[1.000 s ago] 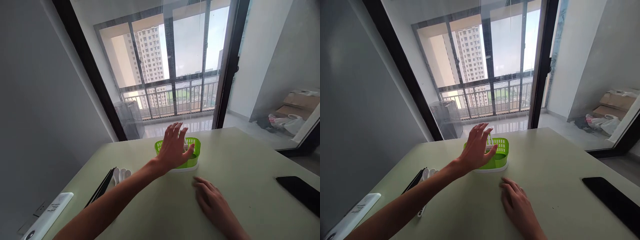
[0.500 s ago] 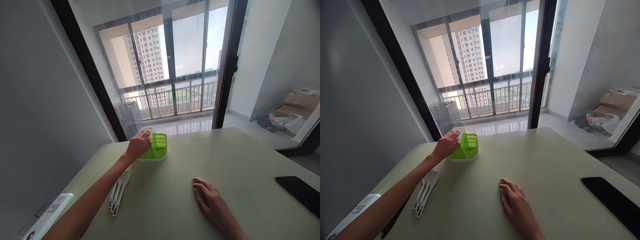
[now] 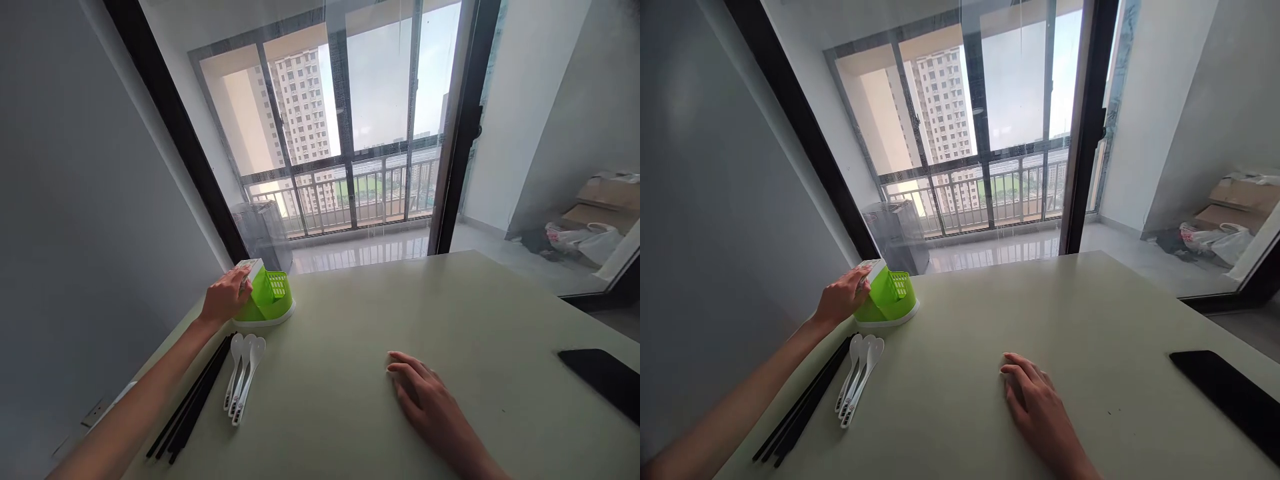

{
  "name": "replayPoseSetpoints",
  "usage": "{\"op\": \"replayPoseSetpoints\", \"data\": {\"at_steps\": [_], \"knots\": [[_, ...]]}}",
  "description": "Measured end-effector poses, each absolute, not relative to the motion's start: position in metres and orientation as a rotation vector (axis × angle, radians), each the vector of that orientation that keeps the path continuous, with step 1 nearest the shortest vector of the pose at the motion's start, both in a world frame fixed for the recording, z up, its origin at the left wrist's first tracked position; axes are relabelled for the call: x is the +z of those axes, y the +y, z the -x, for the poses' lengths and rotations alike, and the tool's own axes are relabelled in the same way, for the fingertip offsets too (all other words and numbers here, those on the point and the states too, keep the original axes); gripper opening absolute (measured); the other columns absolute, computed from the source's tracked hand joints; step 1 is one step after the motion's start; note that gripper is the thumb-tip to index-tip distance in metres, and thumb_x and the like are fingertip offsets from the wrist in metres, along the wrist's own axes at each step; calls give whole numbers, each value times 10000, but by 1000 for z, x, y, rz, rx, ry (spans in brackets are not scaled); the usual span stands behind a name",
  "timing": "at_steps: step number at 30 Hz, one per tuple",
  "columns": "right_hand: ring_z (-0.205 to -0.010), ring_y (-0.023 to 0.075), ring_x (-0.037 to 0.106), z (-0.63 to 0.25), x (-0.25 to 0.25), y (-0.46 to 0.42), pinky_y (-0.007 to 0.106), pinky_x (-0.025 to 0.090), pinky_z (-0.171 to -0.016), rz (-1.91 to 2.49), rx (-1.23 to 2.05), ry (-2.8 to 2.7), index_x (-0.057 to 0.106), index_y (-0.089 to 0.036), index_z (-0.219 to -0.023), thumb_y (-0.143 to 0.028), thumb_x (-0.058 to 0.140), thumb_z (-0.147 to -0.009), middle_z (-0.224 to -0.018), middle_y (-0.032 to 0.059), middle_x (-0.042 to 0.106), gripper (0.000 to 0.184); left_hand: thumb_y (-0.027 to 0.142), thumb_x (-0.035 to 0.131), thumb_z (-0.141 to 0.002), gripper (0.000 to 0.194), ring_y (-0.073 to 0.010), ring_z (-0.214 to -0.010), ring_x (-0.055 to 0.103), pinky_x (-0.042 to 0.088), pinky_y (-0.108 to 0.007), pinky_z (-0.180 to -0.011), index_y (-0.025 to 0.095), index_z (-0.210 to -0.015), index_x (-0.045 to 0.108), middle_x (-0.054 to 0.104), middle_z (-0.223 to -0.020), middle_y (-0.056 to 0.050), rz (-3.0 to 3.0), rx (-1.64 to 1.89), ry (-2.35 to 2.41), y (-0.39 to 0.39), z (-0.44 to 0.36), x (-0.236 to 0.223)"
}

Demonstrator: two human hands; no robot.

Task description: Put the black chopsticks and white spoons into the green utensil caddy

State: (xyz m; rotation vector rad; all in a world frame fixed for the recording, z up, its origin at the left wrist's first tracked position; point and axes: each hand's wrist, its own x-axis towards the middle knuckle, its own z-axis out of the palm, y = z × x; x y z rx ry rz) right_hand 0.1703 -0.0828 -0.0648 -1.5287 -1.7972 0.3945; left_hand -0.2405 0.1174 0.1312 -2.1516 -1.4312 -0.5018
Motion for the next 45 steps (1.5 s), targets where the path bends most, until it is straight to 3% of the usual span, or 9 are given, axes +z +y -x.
{"op": "replayPoseSetpoints", "data": {"at_steps": [5,8,11,15,23,28,35,38,45], "knots": [[-1252,257,623,-169,-62,-83,464,523,-1048,1528,396,-1784,690,-285,-1110,-314,472,-954,-1416,46,622,270,322,428,-1012,404,-314,-1374,519,403,-490,-1145,187,-1378,530,596,-1453,-109,2154,-554,-1391,101,231,128],[-1251,262,622,-169,-62,-83,475,515,-1059,1527,409,-1773,690,-279,-1116,-317,462,-962,-1422,58,615,277,273,453,-1000,432,-286,-1442,440,328,-500,-1214,241,-1429,495,559,-1495,-72,2302,-680,-1235,77,197,118],[-1265,264,607,-169,-62,-84,459,532,-1037,1531,437,-1751,687,-273,-1116,-321,448,-968,-1423,65,611,285,244,454,-1009,430,-244,-1407,483,384,-475,-1196,268,-1437,484,613,-1418,-57,2532,-792,-1162,42,155,97],[-1271,258,602,-170,-63,-84,445,539,-1028,1534,458,-1740,686,-271,-1105,-316,446,-966,-1419,70,610,281,256,485,-1010,427,-227,-1454,431,422,-464,-1188,316,-1433,496,562,-1487,-32,2847,-682,-1145,-3,117,51],[-1239,244,633,-172,-65,-84,429,548,-1025,1559,426,-1725,700,-284,-1082,-343,450,-966,-1394,52,632,283,277,551,-964,625,-269,-1542,262,408,-510,-1204,317,-1556,353,388,-1627,-59,3009,-514,-1241,-35,112,-20],[-1281,247,609,-171,-71,-88,442,537,-1037,1599,377,-1774,689,-289,-1126,-360,440,-981,-1447,47,597,297,292,519,-982,659,-268,-1533,275,394,-525,-1212,354,-1594,283,353,-1640,-45,2913,-519,-1353,-43,114,-30],[-1449,277,456,-161,-93,-102,584,427,-1137,1685,94,-1905,578,-360,-1349,-399,442,-1001,-1561,-12,504,376,298,494,-992,617,-259,-1522,311,400,-529,-1212,360,-1582,325,366,-1631,-21,2874,-510,-1440,-57,118,-30],[-1466,265,432,-160,-97,-104,582,394,-1172,1688,59,-1930,547,-349,-1390,-418,423,-1021,-1587,1,468,396,279,505,-983,633,-259,-1519,320,396,-524,-1217,369,-1582,321,385,-1622,-18,2879,-551,-1426,-57,118,-28],[-1478,275,411,-161,-96,-104,562,431,-1154,1690,35,-1968,532,-351,-1417,-400,436,-1025,-1611,-5,429,407,270,498,-986,626,-256,-1516,328,397,-522,-1219,372,-1579,326,377,-1625,3,2872,-518,-1472,-55,117,-28]]}}
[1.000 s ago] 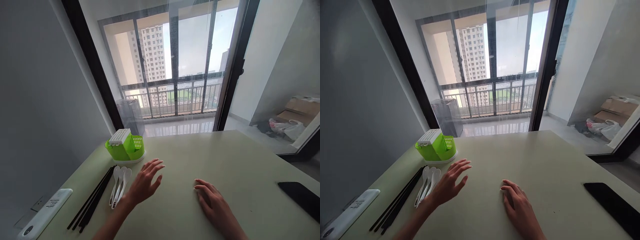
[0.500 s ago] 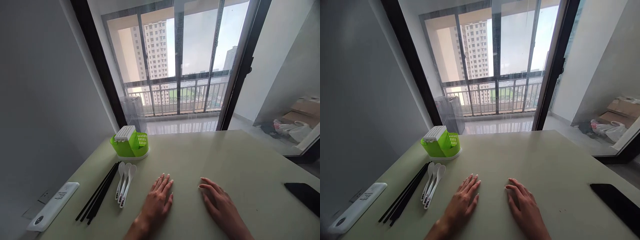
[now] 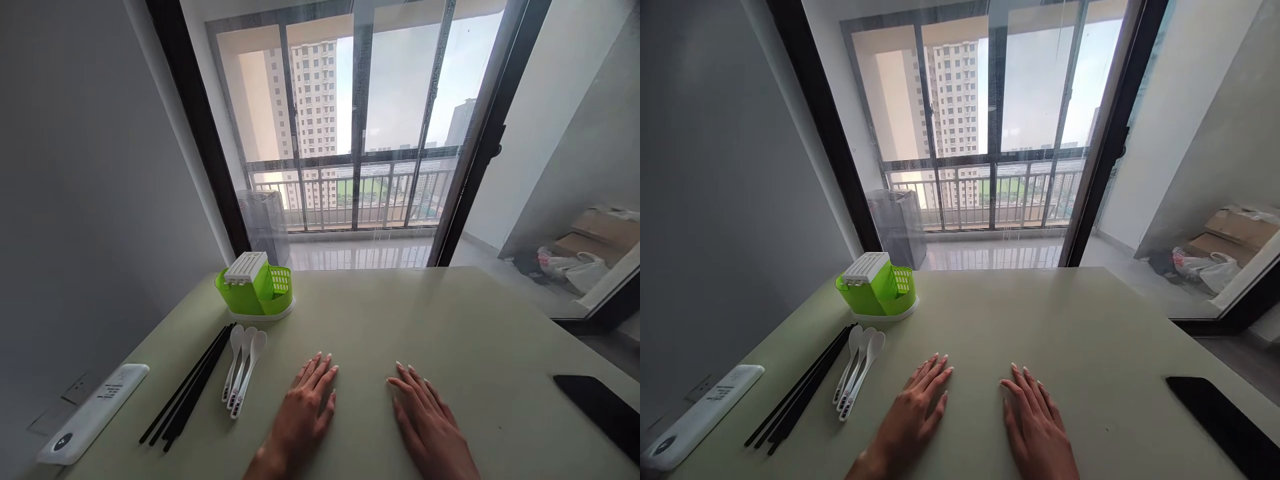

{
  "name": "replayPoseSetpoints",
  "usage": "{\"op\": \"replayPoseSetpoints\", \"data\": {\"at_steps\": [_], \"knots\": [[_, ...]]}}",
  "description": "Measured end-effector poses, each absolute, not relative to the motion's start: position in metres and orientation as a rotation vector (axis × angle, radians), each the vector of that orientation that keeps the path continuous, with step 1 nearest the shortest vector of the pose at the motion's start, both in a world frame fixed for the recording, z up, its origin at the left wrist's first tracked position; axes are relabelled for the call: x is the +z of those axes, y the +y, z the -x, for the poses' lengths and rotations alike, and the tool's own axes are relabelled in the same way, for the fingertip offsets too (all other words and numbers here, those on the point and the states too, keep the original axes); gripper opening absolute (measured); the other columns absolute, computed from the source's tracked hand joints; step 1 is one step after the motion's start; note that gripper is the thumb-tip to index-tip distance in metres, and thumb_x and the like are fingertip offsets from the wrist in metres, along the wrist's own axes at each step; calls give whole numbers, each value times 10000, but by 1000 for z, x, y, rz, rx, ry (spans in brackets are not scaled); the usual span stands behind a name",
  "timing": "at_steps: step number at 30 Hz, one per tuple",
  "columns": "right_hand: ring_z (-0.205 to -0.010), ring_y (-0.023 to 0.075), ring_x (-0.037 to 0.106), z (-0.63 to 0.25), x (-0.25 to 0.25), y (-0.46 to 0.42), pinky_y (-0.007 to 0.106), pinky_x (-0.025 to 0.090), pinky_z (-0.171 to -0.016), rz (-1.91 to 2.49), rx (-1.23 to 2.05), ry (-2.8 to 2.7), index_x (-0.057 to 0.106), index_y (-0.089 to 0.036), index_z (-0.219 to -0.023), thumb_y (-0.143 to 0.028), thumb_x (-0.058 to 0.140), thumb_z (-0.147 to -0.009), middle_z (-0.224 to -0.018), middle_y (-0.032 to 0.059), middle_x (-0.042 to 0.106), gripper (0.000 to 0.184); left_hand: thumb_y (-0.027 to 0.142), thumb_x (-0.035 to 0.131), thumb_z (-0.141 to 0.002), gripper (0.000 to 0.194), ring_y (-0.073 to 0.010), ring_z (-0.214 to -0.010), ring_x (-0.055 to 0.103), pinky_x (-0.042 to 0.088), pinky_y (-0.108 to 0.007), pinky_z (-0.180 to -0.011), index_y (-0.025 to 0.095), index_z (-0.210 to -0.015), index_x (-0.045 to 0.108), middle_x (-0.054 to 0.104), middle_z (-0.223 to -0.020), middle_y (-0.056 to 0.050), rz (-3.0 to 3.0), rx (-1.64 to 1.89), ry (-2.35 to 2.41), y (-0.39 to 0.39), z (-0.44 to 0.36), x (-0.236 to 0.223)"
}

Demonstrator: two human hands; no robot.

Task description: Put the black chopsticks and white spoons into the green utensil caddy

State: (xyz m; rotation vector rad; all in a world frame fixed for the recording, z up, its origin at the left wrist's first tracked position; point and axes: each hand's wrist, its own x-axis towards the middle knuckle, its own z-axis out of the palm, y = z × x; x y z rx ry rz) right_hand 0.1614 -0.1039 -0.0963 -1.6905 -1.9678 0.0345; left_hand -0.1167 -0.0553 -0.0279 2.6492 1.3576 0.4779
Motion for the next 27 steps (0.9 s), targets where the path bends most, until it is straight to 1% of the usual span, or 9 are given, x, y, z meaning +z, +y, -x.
{"op": "replayPoseSetpoints", "data": {"at_steps": [6,11,13,18,24,27], "knots": [[-1438,274,472,-162,-108,-99,531,493,-1091,1636,-159,-1984,498,-341,-1445,-402,431,-1022,-1586,5,466,433,222,470,-1004,598,-226,-1511,344,401,-490,-1214,352,-1572,338,393,-1620,23,-2652,502,1393,-59,116,-22],[-1424,280,490,-166,-118,-95,498,510,-1068,1581,-231,-2027,486,-336,-1449,-390,455,-1009,-1595,15,453,444,202,481,-998,593,-212,-1501,366,403,-468,-1215,358,-1558,366,405,-1613,34,-2649,515,1410,-60,116,-22],[-1432,282,480,-167,-119,-95,490,506,-1070,1579,-223,-2043,497,-335,-1435,-396,462,-1009,-1598,14,450,432,205,477,-1000,583,-207,-1496,375,409,-467,-1212,363,-1552,374,415,-1608,38,-2637,518,1432,-61,116,-23],[-1456,284,445,-164,-117,-97,512,461,-1109,1591,-188,-2015,500,-325,-1425,-399,445,-1021,-1608,19,436,414,223,448,-1020,543,-200,-1496,376,397,-464,-1220,350,-1545,392,430,-1601,31,-2599,539,1496,-64,115,-24],[-1461,294,437,-163,-116,-97,524,439,-1115,1538,-183,-2005,488,-327,-1440,-394,445,-1013,-1610,16,432,434,223,478,-1008,549,-216,-1468,425,409,-470,-1211,358,-1537,413,473,-1574,14,-2568,607,1491,-66,115,-22],[-1462,291,434,-163,-117,-97,525,437,-1117,1538,-192,-2018,490,-328,-1435,-395,451,-1009,-1611,16,431,432,217,484,-1004,547,-208,-1463,433,409,-460,-1211,354,-1530,425,480,-1570,10,-2552,625,1494,-67,115,-21]]}}
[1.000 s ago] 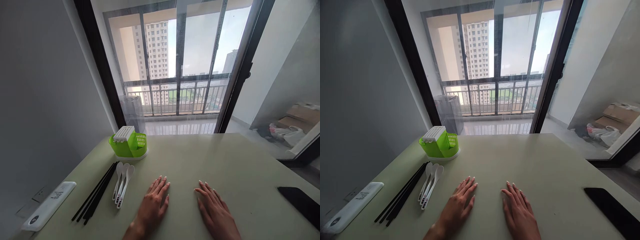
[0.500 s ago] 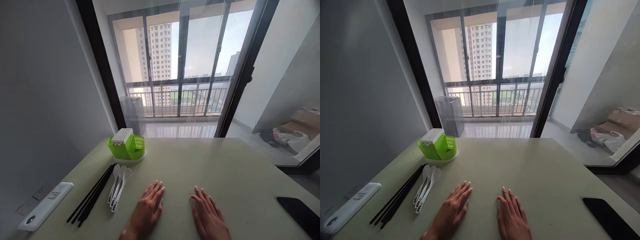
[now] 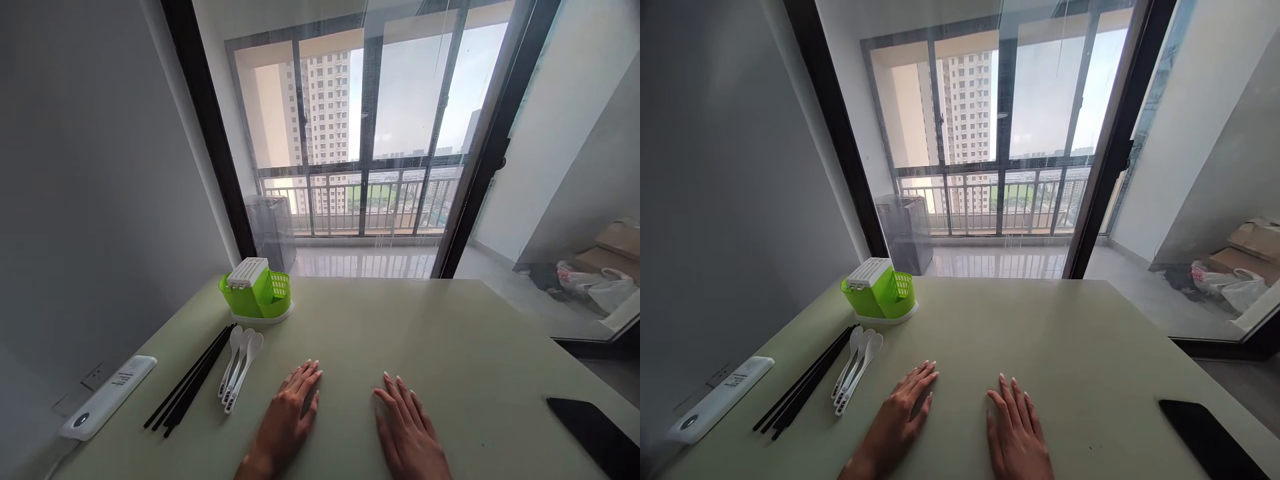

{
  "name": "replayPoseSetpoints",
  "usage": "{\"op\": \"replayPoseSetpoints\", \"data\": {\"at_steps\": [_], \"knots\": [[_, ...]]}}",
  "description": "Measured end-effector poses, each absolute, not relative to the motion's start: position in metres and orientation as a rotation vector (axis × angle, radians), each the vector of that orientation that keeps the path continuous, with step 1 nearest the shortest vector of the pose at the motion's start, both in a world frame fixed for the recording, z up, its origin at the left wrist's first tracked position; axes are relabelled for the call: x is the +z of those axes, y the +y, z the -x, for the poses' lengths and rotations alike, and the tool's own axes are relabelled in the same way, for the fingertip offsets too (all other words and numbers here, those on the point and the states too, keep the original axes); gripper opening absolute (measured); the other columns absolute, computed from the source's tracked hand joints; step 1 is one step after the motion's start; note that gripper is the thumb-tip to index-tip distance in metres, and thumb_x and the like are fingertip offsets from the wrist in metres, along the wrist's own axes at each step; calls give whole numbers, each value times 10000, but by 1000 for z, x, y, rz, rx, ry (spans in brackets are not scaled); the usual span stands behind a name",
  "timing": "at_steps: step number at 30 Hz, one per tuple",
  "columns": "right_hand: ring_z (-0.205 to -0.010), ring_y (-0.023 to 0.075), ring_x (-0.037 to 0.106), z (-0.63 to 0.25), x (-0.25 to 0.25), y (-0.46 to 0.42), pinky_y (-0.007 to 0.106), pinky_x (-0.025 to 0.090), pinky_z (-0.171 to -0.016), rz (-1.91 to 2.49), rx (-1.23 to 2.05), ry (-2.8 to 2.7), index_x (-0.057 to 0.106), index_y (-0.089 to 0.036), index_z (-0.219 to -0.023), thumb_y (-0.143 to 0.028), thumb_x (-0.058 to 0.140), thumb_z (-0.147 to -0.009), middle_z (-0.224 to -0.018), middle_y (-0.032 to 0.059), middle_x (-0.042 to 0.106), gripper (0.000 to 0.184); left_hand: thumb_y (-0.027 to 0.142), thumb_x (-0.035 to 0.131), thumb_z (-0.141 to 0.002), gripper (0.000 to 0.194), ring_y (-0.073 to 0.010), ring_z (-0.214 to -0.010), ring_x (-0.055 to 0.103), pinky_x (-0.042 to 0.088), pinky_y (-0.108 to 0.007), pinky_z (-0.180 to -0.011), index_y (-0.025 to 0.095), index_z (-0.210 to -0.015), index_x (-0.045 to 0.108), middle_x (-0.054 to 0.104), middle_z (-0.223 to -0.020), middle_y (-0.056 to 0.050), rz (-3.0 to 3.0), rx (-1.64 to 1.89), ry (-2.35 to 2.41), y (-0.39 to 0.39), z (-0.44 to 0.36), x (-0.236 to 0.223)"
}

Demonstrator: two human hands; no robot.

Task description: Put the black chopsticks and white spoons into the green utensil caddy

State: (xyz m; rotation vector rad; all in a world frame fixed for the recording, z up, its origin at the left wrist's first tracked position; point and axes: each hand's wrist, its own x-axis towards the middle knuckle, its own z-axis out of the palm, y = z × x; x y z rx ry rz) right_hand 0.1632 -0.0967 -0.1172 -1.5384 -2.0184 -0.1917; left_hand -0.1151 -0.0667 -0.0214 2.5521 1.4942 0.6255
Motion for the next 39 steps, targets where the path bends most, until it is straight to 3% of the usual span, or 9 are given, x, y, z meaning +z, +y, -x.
{"op": "replayPoseSetpoints", "data": {"at_steps": [39], "knots": [[-1533,250,298,-157,-87,-116,502,322,-1226,1622,-14,-2017,512,-300,-1449,-369,409,-1042,-1635,2,393,425,233,475,-1001,456,-203,-1462,437,383,-462,-1222,322,-1444,534,517,-1545,3,-2449,664,1514,-74,111,-19]]}}
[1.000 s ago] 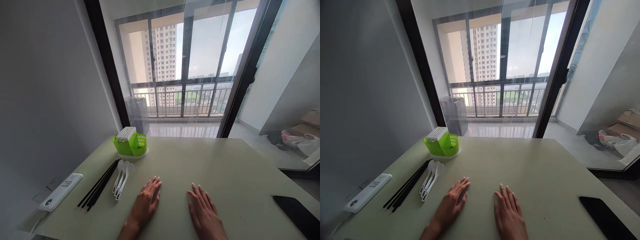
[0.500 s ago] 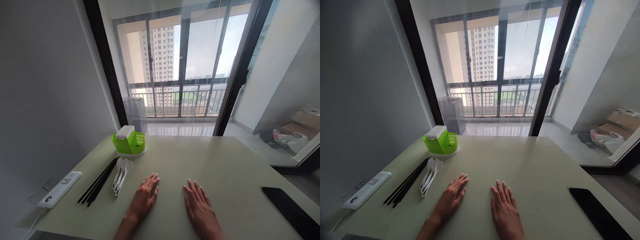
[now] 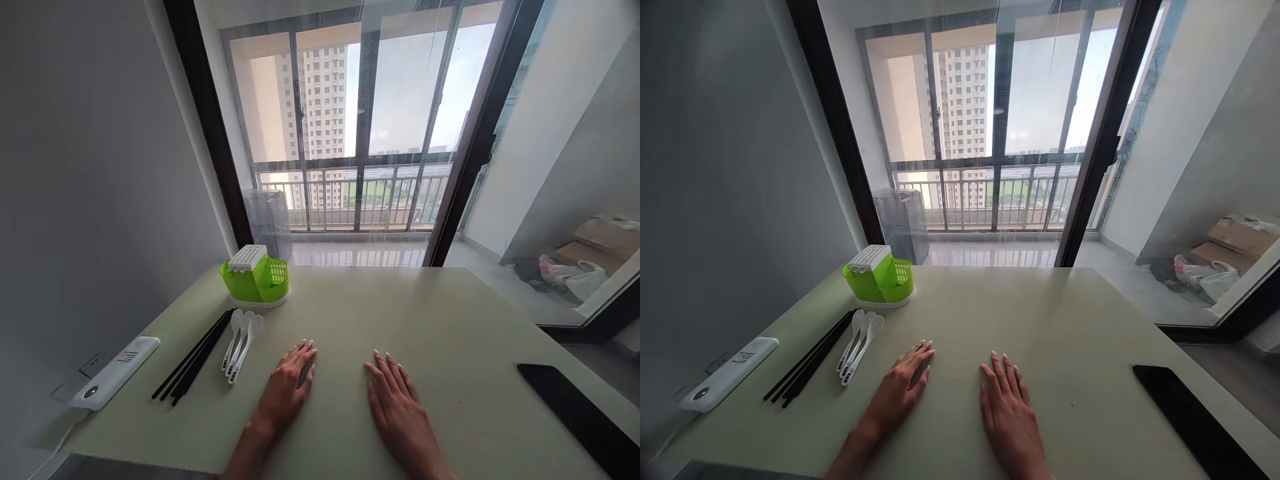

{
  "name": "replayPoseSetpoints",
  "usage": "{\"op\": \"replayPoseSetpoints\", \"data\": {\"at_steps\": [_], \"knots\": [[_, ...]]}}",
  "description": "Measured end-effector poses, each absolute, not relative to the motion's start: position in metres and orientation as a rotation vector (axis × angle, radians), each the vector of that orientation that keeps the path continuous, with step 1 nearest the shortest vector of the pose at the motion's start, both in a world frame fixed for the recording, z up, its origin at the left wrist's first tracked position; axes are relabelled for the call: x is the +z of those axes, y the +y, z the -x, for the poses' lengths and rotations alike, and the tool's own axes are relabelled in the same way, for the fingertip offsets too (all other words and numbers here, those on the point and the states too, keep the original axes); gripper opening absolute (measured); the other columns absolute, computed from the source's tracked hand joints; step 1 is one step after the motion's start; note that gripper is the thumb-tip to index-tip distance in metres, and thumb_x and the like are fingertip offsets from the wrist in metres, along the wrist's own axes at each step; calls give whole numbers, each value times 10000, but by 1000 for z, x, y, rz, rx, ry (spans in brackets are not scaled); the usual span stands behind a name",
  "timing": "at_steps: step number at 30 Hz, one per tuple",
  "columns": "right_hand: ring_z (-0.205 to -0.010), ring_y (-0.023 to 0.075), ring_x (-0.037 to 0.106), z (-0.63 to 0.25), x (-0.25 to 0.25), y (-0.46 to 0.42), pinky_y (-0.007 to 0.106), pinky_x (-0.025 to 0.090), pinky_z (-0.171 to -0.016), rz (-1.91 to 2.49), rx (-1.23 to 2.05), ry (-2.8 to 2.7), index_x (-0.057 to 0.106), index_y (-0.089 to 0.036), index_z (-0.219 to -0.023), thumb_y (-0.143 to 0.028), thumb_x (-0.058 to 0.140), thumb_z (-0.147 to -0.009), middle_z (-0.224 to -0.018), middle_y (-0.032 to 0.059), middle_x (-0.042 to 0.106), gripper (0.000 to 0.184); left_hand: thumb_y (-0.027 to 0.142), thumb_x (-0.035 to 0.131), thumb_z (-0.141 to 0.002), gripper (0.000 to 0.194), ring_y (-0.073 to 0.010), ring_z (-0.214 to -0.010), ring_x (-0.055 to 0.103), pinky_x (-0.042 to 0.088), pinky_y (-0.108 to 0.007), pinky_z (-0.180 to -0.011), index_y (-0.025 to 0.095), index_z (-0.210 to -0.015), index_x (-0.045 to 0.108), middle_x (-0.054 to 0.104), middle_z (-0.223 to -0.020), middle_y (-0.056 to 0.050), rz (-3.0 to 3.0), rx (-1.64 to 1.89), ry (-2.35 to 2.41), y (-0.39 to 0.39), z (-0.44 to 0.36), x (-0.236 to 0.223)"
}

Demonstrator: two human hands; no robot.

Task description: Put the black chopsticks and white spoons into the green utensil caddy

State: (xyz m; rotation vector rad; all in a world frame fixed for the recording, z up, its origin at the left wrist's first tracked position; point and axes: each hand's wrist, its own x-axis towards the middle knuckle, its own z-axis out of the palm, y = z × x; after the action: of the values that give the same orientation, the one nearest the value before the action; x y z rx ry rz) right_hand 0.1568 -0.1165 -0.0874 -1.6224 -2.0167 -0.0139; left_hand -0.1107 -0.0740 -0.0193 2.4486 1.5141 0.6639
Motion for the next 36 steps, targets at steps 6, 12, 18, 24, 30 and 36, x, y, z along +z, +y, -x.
{"op": "replayPoseSetpoints", "data": {"at_steps": [6,12,18,24,30,36], "knots": [[-1530,252,306,-157,-86,-116,503,336,-1219,1626,-46,-2023,526,-281,-1443,-368,427,-1036,-1629,19,402,428,235,471,-1005,456,-205,-1476,414,377,-463,-1224,315,-1450,527,508,-1553,-2,-2461,653,1503,-74,111,-22],[-1523,245,322,-159,-86,-116,496,344,-1219,1624,-31,-2014,538,-280,-1431,-372,422,-1037,-1623,16,412,421,246,475,-1007,452,-211,-1476,415,372,-477,-1225,319,-1449,529,508,-1553,-5,-2458,651,1507,-75,111,-23],[-1513,228,346,-162,-86,-116,474,335,-1227,1607,-3,-2012,555,-279,-1419,-375,422,-1039,-1602,19,448,414,238,481,-1003,458,-211,-1472,420,368,-469,-1230,321,-1451,530,512,-1550,-3,-2478,683,1487,-74,110,-23],[-1516,224,339,-162,-80,-118,488,340,-1227,1632,23,-2026,557,-279,-1420,-385,414,-1043,-1605,11,441,417,244,483,-1001,428,-226,-1454,449,405,-486,-1205,318,-1414,565,553,-1515,-4,-2467,673,1503,-87,112,-18],[-1511,236,348,-162,-83,-117,500,391,-1199,1626,23,-2023,552,-307,-1420,-398,419,-1042,-1613,-6,424,411,345,464,-1013,326,-217,-1104,687,574,-365,-963,327,-1270,664,738,-1138,-29,-2352,878,1641,-129,137,-13],[-1502,240,369,-161,-90,-115,504,403,-1193,1605,1,-2010,558,-322,-1407,-401,437,-1032,-1602,-19,441,402,478,427,-973,423,-260,-862,646,546,-377,-820,207,-1171,684,678,-925,-86,-2034,1239,2397,-126,212,7]]}}
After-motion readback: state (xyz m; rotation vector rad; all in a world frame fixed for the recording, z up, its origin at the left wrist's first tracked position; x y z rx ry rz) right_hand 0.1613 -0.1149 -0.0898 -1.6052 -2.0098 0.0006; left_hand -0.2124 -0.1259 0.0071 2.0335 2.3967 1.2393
